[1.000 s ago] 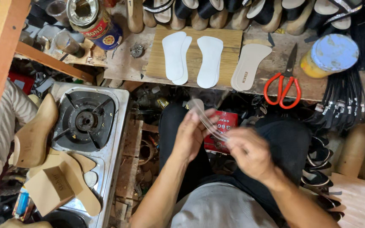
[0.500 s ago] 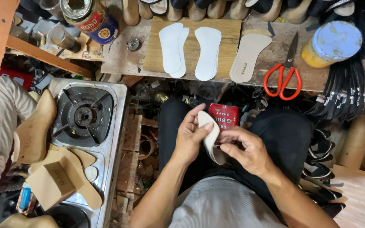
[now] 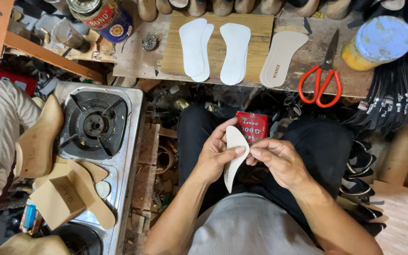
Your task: The person sits on the floor and peels the protective backing off several white shoe insoles one by one. They place the peeled insoles on a wooden board and continue peeling more insoles from a stack.
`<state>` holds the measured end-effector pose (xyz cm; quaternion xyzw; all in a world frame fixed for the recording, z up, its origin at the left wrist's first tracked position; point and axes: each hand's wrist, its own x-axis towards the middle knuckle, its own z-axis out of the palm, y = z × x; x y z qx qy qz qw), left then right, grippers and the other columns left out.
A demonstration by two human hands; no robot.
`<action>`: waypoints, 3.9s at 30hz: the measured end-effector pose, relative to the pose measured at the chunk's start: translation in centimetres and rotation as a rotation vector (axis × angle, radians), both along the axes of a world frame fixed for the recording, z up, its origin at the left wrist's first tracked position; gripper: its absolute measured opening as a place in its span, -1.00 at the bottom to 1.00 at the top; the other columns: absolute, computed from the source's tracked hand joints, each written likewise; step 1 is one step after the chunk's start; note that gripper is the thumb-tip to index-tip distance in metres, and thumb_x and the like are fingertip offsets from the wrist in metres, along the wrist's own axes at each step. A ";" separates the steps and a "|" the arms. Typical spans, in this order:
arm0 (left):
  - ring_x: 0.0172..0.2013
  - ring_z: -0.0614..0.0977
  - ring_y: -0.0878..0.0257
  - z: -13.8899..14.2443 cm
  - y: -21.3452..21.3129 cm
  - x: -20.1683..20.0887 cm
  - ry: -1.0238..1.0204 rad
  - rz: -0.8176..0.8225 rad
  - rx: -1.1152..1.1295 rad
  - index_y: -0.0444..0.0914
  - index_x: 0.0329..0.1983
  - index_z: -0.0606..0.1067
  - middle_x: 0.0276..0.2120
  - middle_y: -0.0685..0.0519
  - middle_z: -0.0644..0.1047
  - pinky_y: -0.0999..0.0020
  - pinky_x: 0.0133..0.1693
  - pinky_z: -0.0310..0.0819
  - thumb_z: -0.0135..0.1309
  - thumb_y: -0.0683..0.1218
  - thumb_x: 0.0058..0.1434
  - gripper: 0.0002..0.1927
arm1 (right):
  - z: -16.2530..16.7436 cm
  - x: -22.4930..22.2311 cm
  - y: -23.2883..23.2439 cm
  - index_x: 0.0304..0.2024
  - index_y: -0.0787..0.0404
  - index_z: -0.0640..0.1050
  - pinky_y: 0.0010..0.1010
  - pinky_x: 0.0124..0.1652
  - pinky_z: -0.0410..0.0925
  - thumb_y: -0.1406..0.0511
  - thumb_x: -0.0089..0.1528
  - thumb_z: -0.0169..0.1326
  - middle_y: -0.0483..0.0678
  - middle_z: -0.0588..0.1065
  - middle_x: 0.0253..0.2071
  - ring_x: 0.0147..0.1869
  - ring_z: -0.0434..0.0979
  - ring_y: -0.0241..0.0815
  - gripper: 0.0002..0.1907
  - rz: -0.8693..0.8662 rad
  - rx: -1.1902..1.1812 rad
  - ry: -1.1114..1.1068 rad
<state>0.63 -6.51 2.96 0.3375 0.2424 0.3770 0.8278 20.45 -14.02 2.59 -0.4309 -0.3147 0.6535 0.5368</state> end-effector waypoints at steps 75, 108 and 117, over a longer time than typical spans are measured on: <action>-0.12 0.56 0.36 1.1 -0.2 -0.5 0.128 -0.057 0.103 -0.31 0.49 0.21 -0.03 0.02 0.54 0.45 -0.10 0.49 0.21 -0.37 0.17 -0.19 | 1.3 0.4 -0.4 -0.22 0.42 0.64 -0.39 -0.12 0.49 0.41 0.24 0.18 0.03 0.62 -0.28 -0.20 0.64 -0.20 -0.86 0.014 -0.039 -0.186; -0.11 0.56 0.35 1.8 -0.5 -0.3 0.194 -0.037 0.123 -0.31 0.49 0.20 0.00 -0.02 0.54 0.45 -0.09 0.49 0.20 -0.35 0.20 -0.21 | 0.9 0.5 -0.6 -0.21 0.43 0.64 -0.38 -0.13 0.47 0.41 0.26 0.15 0.06 0.62 -0.29 -0.21 0.62 -0.19 -0.85 0.001 0.006 -0.195; -0.11 0.57 0.35 2.2 -0.5 -0.1 0.171 -0.031 0.100 -0.30 0.49 0.20 0.00 -0.02 0.54 0.44 -0.11 0.52 0.20 -0.34 0.19 -0.21 | 0.9 0.5 -0.6 -0.20 0.45 0.63 -0.38 -0.13 0.46 0.40 0.27 0.14 0.08 0.62 -0.32 -0.22 0.61 -0.19 -0.83 -0.002 0.001 -0.174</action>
